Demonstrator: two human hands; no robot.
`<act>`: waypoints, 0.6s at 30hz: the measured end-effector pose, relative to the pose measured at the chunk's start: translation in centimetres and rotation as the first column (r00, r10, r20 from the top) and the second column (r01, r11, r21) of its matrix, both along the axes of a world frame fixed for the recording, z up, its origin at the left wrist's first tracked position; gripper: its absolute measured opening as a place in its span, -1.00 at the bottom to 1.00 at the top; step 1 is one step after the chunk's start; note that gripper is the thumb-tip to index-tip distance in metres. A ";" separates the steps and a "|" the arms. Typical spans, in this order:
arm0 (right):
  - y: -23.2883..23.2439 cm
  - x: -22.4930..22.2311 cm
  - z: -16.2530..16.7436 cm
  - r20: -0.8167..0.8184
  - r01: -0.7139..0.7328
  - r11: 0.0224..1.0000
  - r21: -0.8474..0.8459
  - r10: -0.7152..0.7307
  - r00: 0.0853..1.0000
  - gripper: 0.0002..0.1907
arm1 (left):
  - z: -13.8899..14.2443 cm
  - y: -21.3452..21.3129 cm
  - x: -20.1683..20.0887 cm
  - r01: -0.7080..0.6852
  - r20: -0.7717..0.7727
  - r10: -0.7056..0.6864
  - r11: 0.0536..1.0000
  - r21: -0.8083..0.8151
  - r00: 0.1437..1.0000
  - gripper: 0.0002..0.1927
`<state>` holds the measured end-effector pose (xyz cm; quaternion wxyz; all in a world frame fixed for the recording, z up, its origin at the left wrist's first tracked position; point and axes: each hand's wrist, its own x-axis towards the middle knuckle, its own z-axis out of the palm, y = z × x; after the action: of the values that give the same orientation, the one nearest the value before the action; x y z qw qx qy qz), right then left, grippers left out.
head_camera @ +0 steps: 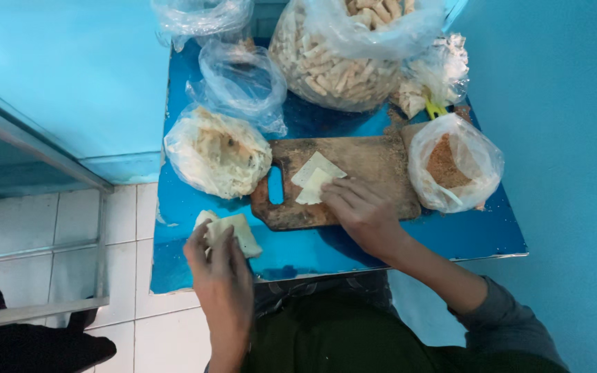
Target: The person sits at a small blue table and folds triangular dough wrappers by hand, adding a spoonful of brown filling from a plastic bag onto each wrapper, folding the dough over the filling, and setting the folded pieces aside on the table. They repeat this cycle with wrappers taken from a pile and place finished pieces near a bag of puffed snacks.
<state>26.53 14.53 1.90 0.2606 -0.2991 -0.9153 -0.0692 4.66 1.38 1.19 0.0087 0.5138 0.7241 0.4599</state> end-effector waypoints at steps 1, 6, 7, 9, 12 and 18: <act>-0.1 0.1 0.1 0.001 -0.006 1.000 -0.004 0.006 1.000 -0.74 | 0.1 -0.2 0.1 0.010 -0.014 -0.010 1.000 -0.024 1.000 -0.75; 0.0 0.5 1.5 -0.101 -0.060 0.963 -0.263 0.034 0.994 -0.75 | 0.5 0.0 0.6 -0.082 -0.230 0.086 0.996 0.027 0.969 -0.73; 0.1 0.6 2.2 -0.156 -0.080 0.929 -0.362 0.024 0.987 -0.73 | 0.5 0.3 0.9 -0.090 -0.238 0.107 0.993 0.081 0.965 -0.73; 0.7 0.8 3.8 -0.257 -0.132 0.827 -0.546 -0.015 0.966 -0.68 | 0.0 1.4 2.3 0.005 -0.164 0.011 0.996 0.094 0.986 -0.55; 3.0 -0.4 6.3 -0.189 -0.092 0.877 -0.472 0.001 0.982 -0.47 | -1.2 4.7 5.6 0.348 -0.368 -0.322 0.938 0.003 0.872 -0.50; 7.0 -11.0 4.6 0.122 -0.186 0.982 -0.037 0.189 0.974 -0.56 | -3.6 7.8 8.6 0.386 -0.371 -0.360 0.922 -0.004 0.856 -0.37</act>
<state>15.51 21.56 6.48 0.2042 -0.2097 -0.9548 -0.0513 13.22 9.20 -2.44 -0.0552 0.7207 0.5829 0.3713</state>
